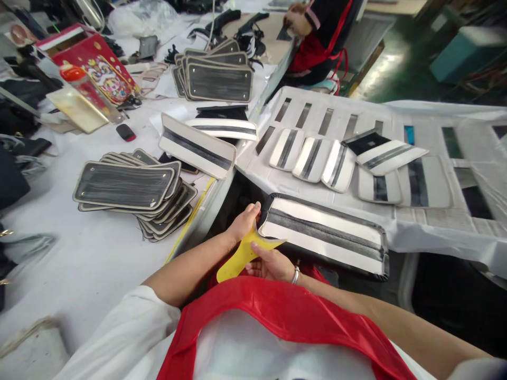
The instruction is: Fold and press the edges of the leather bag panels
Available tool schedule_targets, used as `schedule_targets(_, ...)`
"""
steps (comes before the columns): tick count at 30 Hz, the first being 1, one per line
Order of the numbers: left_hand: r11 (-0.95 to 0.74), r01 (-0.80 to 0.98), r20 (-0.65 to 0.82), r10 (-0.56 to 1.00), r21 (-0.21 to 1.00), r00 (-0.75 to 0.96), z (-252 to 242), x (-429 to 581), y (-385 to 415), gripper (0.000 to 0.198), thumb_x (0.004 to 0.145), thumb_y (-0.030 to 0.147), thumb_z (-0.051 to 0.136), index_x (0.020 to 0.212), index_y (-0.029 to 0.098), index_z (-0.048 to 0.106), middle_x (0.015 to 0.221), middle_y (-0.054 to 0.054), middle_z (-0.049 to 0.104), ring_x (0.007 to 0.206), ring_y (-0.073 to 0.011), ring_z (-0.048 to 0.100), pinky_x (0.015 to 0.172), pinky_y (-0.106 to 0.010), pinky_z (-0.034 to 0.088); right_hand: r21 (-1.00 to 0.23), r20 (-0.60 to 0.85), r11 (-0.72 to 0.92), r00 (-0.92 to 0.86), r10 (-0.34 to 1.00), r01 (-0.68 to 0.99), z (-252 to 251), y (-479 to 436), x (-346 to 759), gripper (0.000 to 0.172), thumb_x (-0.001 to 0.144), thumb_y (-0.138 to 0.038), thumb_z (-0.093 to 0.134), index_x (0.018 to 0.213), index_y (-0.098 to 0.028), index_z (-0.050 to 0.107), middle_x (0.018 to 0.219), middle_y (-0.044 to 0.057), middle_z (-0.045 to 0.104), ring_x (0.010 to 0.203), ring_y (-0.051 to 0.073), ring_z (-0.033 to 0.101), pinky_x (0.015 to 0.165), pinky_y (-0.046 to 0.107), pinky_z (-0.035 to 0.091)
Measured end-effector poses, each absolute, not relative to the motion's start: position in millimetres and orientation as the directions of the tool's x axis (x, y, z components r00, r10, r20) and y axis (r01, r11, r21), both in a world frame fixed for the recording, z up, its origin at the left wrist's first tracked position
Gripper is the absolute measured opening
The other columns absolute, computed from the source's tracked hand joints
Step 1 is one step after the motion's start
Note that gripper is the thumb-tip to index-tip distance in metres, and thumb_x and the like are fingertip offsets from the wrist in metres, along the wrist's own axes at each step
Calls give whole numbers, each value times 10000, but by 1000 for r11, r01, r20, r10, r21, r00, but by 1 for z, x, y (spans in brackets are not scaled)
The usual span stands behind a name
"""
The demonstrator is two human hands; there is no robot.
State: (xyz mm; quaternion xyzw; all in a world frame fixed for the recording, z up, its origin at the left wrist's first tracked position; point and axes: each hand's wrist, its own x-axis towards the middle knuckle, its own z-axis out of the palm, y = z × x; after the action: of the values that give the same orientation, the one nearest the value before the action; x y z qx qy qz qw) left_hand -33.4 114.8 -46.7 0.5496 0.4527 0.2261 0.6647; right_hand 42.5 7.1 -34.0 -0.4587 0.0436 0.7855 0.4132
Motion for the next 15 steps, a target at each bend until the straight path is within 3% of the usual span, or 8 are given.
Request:
schedule_targets(7,171,356,-329,829,919,452,-33,-21,114,399,893,522,349,657,200,335,605,45,355,591,-101,409,609,-221,356,-370,-618,-597,-291,730,-712,-52,6,52,435,602,-393,769,925,-151,608,837,57,691,616,142,646,576,208,539)
schedule_targets(15,125,398,-295,867,909,401,-35,-11,110,386,901,502,340,653,212,287,597,44,307,560,-106,381,571,-232,361,-454,-582,-599,-290,760,-660,-69,4,67,418,650,-414,739,968,-164,634,990,64,679,941,231,629,899,361,481)
